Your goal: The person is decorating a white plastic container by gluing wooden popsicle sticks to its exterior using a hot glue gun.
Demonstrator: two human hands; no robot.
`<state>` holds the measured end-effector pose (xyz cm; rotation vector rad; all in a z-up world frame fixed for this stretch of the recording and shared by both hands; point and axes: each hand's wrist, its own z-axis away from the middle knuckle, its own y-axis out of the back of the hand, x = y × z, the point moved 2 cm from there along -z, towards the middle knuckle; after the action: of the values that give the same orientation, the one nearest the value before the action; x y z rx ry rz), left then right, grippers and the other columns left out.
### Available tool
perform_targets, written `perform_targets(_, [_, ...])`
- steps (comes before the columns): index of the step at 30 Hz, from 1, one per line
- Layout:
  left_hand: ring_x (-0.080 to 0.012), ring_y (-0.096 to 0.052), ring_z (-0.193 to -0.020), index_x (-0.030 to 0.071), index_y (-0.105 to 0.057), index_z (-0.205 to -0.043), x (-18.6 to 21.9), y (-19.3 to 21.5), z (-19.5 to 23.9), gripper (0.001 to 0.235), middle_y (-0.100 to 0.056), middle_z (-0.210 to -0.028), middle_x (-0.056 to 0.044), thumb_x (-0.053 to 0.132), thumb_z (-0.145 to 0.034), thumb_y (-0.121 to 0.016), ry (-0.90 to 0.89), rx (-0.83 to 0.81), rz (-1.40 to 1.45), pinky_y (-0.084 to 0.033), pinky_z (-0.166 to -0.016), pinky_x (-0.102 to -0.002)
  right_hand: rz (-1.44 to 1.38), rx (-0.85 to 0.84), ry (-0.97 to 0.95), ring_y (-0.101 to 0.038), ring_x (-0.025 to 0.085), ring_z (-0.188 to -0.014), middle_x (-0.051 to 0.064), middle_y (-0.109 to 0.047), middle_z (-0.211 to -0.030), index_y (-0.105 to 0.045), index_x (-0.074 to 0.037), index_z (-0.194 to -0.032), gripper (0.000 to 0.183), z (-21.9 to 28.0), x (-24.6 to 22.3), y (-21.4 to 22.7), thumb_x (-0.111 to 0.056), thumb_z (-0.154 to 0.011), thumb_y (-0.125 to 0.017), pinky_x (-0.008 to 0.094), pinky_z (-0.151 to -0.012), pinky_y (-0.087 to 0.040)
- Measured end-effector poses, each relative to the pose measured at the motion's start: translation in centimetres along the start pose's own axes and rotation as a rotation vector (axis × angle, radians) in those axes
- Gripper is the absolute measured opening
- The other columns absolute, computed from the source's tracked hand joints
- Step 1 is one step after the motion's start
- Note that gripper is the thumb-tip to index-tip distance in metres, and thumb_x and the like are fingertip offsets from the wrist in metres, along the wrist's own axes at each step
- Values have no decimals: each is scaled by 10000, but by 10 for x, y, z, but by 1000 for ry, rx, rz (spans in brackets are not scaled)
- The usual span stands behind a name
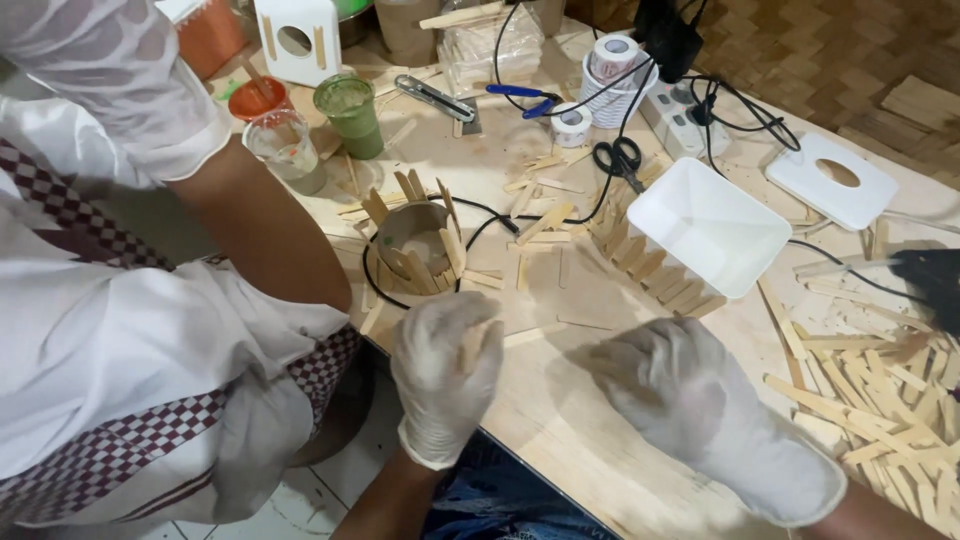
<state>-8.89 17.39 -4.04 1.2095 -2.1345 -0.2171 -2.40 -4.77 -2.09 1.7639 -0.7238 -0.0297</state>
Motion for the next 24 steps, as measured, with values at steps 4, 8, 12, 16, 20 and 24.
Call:
perform_targets(4, [-262,-645,-905,47,-656,-970,-13,8,20,207,-637,-976,-85,-100,-831,-701,123,313,3,-540,-848,-370,-689,-523,-551,-732,212,-999,38,-753,-1121,-652,-302,-1325,405,-79,-5,14,-398,-931,-647,425,-972,-583])
perform_targets(8, [-274,-655,-998,31,-622,-1049,-36,-16,45,210,-632,-1052,-111,33,-848,-683,330,290,135,-544,-867,-354,-755,-448,-508,-683,293,-1165,109,-668,-1338,-512,-256,-1475,548,-136,3,-1,-203,-952,-668,417,-994,-578])
perform_targets(12, [-252,-609,-1003,14,-611,-1104,-42,-16,48,242,-586,-1054,-103,29,-867,-652,344,317,157,-523,-874,-330,-885,-132,-340,-679,227,-835,47,-699,-1003,-629,-269,-1376,406,-150,14,-80,-204,-977,-669,376,-772,-547])
perform_targets(16, [-252,-652,-983,31,-627,-1074,-45,-20,47,235,-630,-1048,-98,65,-848,-684,344,300,114,-550,-868,-335,-1020,-93,-218,-651,169,-899,-45,-689,-993,-672,-276,-1239,492,-167,10,-106,48,-869,-661,329,-807,-528])
perform_targets(20, [-233,-674,-967,51,-651,-1050,-44,-20,44,260,-667,-1050,-82,10,-800,-709,369,285,75,-572,-829,-313,-928,-146,-241,-730,161,-935,-87,-766,-1031,-774,-289,-1075,268,-175,6,-118,-129,-864,-807,311,-860,-573])
perform_targets(24, [-225,-677,-958,75,-656,-1035,-44,-20,42,261,-668,-1050,-63,18,-789,-721,375,273,47,-569,-833,-320,-988,-174,-210,-741,147,-929,-49,-783,-1039,-772,-220,-1109,302,-180,8,-102,-34,-871,-760,303,-837,-585])
